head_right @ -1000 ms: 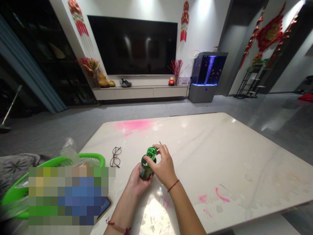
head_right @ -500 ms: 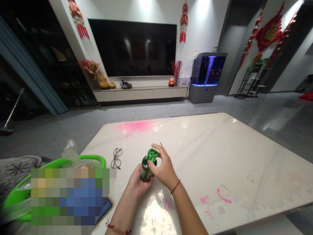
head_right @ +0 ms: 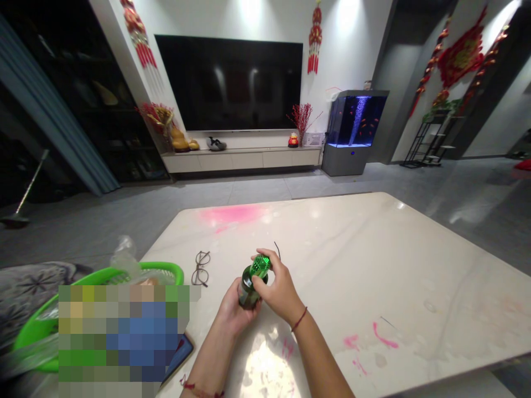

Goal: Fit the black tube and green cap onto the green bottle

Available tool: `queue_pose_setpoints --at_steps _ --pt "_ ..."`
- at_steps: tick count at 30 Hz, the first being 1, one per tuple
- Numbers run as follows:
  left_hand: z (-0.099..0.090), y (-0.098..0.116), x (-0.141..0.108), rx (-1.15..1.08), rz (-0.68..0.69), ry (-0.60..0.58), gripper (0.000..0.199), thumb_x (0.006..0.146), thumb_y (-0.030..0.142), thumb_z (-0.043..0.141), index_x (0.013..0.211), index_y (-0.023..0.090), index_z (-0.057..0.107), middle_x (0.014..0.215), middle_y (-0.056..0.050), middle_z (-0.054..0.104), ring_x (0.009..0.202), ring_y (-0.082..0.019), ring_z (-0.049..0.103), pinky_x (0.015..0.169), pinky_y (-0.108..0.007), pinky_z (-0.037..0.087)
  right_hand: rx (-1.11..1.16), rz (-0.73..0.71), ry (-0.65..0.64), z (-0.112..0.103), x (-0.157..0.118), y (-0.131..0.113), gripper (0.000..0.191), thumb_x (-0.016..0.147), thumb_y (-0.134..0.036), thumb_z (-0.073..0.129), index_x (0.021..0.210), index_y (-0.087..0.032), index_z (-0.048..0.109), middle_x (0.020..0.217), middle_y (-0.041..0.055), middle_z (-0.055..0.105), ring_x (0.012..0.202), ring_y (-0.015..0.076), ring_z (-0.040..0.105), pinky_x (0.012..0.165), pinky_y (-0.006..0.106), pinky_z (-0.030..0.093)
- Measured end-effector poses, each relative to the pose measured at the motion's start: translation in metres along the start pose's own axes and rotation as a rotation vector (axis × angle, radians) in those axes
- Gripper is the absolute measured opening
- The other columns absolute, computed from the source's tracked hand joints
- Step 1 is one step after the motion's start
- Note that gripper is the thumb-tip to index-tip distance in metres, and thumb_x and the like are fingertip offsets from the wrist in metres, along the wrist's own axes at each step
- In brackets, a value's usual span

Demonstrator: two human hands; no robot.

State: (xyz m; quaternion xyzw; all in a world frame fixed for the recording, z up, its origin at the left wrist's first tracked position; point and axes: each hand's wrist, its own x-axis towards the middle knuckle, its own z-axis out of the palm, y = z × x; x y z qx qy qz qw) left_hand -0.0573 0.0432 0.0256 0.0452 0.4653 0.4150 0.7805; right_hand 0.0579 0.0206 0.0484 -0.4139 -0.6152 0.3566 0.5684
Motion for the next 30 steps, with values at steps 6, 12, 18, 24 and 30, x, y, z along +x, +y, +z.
queue_pose_setpoints --at_steps 6,12,18,24,30 --pt "-0.001 0.0 0.002 -0.028 0.025 -0.027 0.011 0.073 0.022 0.049 0.066 0.014 0.054 0.044 0.001 0.054 0.038 -0.012 0.052 0.036 -0.019 0.038 0.034 0.007 0.027 0.002 -0.001 0.004 0.055 0.071 -0.019 0.06 0.121 -0.022 0.037 0.116 0.0097 0.053 0.108 0.0191 0.052 0.094 0.037 0.042" --pt "-0.004 0.0 0.002 -0.037 0.019 -0.065 0.012 0.073 0.022 0.048 0.068 0.014 0.054 0.048 -0.002 0.057 0.041 -0.013 0.055 0.036 -0.019 0.039 0.064 0.105 0.1 0.008 0.002 0.015 0.059 0.068 -0.025 0.065 0.12 -0.024 0.039 0.11 0.0075 0.054 0.095 0.0176 0.06 0.087 0.035 0.048" --pt "-0.003 0.001 -0.001 -0.011 -0.031 -0.083 0.016 0.076 0.026 0.045 0.071 0.014 0.055 0.051 -0.002 0.058 0.045 -0.014 0.057 0.035 -0.018 0.037 0.139 0.099 0.065 0.007 0.003 0.016 0.054 0.07 -0.023 0.063 0.119 -0.024 0.04 0.112 0.0076 0.053 0.098 0.0175 0.059 0.088 0.034 0.048" --pt "-0.005 0.001 0.001 -0.021 -0.035 -0.112 0.015 0.075 0.025 0.045 0.072 0.014 0.055 0.053 -0.003 0.059 0.047 -0.014 0.059 0.035 -0.018 0.037 0.19 0.083 0.048 0.004 0.003 0.015 0.049 0.072 -0.02 0.058 0.118 -0.023 0.04 0.113 0.0083 0.053 0.1 0.0179 0.058 0.089 0.035 0.047" --pt "-0.007 0.0 0.005 -0.006 -0.024 -0.101 0.015 0.074 0.025 0.047 0.072 0.013 0.055 0.054 -0.003 0.06 0.047 -0.015 0.059 0.035 -0.018 0.038 0.163 0.037 0.023 0.001 0.002 0.013 0.046 0.074 -0.02 0.056 0.117 -0.023 0.041 0.11 0.0078 0.055 0.1 0.0177 0.057 0.092 0.037 0.045"
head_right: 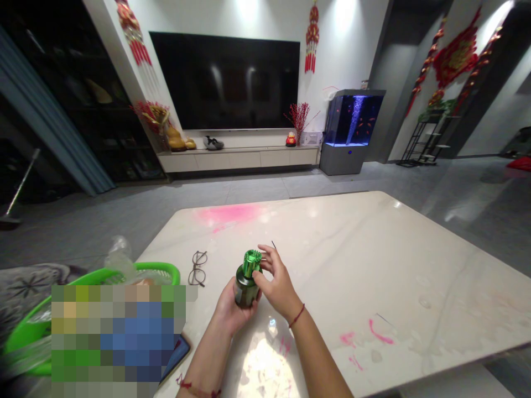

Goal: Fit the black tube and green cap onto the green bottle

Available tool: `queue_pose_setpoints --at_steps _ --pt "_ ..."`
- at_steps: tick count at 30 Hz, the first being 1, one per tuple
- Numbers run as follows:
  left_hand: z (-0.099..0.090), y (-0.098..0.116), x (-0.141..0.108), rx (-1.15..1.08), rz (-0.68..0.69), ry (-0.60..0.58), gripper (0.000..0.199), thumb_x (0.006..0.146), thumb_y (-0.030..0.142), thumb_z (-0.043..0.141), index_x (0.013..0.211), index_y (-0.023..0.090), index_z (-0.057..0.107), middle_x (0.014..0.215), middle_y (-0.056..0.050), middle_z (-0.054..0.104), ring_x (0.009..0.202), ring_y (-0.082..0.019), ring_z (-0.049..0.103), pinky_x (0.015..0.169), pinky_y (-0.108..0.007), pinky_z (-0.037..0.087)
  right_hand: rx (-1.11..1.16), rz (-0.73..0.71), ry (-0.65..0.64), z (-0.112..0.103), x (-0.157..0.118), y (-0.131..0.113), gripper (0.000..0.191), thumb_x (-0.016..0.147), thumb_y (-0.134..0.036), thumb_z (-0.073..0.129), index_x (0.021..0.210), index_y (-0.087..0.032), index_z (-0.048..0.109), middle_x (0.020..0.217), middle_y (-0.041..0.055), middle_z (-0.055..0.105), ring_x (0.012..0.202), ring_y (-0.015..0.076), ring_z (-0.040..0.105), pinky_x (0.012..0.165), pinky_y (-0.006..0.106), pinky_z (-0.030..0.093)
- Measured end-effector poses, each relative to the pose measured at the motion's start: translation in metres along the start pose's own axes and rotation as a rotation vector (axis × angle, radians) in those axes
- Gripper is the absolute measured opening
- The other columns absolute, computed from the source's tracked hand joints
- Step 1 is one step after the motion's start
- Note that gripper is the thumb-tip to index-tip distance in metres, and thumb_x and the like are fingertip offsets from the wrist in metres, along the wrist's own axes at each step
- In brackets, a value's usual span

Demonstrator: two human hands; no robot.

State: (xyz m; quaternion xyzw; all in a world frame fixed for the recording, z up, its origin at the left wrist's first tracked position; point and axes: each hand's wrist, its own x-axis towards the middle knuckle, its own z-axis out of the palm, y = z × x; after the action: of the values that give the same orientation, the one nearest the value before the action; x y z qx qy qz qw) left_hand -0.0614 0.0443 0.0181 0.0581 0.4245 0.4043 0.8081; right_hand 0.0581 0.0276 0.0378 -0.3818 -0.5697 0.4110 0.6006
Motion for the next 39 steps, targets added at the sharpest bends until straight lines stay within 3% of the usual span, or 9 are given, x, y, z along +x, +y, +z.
queue_pose_setpoints --at_steps 6,22,27,39 --pt "0.0015 -0.0015 0.0014 0.023 0.041 0.051 0.015 0.074 0.025 0.046 0.069 0.014 0.055 0.048 -0.002 0.056 0.042 -0.013 0.055 0.035 -0.019 0.037 -0.08 0.056 0.078 0.0032 0.0013 0.0021 0.058 0.063 -0.024 0.069 0.114 -0.024 0.043 0.113 0.0074 0.052 0.094 0.0176 0.06 0.085 0.033 0.049" --pt "0.0044 0.0002 -0.0036 0.029 0.011 0.078 0.017 0.075 0.026 0.045 0.069 0.014 0.054 0.05 -0.003 0.058 0.044 -0.014 0.056 0.035 -0.018 0.035 0.031 0.036 -0.027 -0.0011 -0.0003 0.0003 0.051 0.072 -0.02 0.059 0.119 -0.023 0.039 0.106 0.007 0.056 0.096 0.0179 0.059 0.089 0.036 0.046" --pt "0.0065 -0.0011 -0.0031 0.022 0.017 0.105 0.017 0.076 0.025 0.042 0.068 0.015 0.053 0.047 -0.002 0.055 0.041 -0.013 0.055 0.034 -0.017 0.034 0.011 0.08 0.013 0.0001 0.0016 0.0034 0.06 0.065 -0.018 0.067 0.119 -0.023 0.041 0.107 0.0058 0.057 0.095 0.0174 0.059 0.088 0.034 0.047" --pt "0.0054 -0.0034 -0.0021 0.027 0.023 0.11 0.016 0.076 0.026 0.044 0.07 0.015 0.053 0.049 -0.002 0.056 0.044 -0.014 0.056 0.034 -0.018 0.034 -0.04 0.051 0.032 0.0006 0.0017 -0.0027 0.051 0.067 -0.018 0.064 0.116 -0.023 0.048 0.108 0.0055 0.058 0.094 0.0175 0.06 0.086 0.034 0.048"
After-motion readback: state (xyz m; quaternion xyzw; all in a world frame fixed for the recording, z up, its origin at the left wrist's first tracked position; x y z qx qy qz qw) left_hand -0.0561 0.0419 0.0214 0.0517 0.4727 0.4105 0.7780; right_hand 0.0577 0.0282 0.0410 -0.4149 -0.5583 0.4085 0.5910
